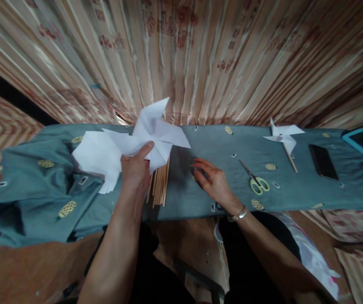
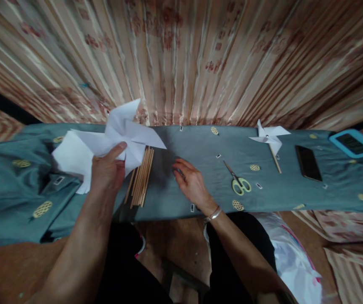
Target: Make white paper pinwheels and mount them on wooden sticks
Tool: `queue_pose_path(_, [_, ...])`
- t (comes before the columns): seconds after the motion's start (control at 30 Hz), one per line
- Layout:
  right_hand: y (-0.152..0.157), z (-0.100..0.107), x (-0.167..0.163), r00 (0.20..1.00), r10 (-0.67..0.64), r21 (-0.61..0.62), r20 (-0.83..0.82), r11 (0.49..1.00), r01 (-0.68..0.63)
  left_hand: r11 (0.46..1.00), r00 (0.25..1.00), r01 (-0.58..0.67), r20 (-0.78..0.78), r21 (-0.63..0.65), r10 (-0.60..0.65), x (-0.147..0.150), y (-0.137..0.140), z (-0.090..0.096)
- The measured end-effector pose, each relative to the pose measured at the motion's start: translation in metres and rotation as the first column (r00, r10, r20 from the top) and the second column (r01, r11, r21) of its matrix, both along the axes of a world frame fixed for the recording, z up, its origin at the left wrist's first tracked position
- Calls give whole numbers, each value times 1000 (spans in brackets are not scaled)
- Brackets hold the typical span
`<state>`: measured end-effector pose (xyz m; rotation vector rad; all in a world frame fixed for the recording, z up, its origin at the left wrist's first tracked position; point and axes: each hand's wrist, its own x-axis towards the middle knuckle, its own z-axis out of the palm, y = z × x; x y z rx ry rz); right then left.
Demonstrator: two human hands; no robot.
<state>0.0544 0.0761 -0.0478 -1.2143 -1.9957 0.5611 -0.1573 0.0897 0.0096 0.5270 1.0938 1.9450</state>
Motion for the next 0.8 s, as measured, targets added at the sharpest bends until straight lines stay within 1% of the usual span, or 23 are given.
queue_pose_path(0.07, [11, 7, -24, 996, 77, 16, 46, 997, -78, 996, 996, -78, -39, 47, 80, -20, 1, 6])
queue_pose_path(0.13, [28, 15, -49, 977, 163, 50, 136, 984, -171, 981, 984, -173, -34, 89, 177, -38, 0, 10])
queue_pose_path(0.23, [59, 29, -88, 926, 209, 97, 313, 963, -250, 970, 978, -203, -30, 130, 209, -59, -2, 12])
queue_pose_path(0.27, [69, 33, -99, 902, 230, 108, 365, 952, -286, 972, 980, -193, -32, 136, 199, -63, -2, 12])
queue_pose_path(0.37, [95, 42, -127, 806, 281, 119, 521, 911, -395, 968, 977, -204, -33, 147, 211, -69, -4, 11])
queue_pose_path(0.47, [111, 44, -142, 714, 305, 101, 630, 880, -465, 972, 977, -198, -53, 126, 206, -69, -3, 9])
queue_pose_path(0.53, [118, 44, -148, 671, 316, 77, 671, 870, -487, 975, 977, -198, -60, 97, 205, -68, -2, 9])
queue_pose_path(0.67, [124, 43, -154, 641, 314, 32, 700, 883, -468, 967, 967, -250, -38, 55, 252, -63, -1, 10])
queue_pose_path(0.8, [129, 41, -161, 631, 301, 29, 715, 889, -456, 971, 973, -226, -25, 77, 229, -60, -1, 8])
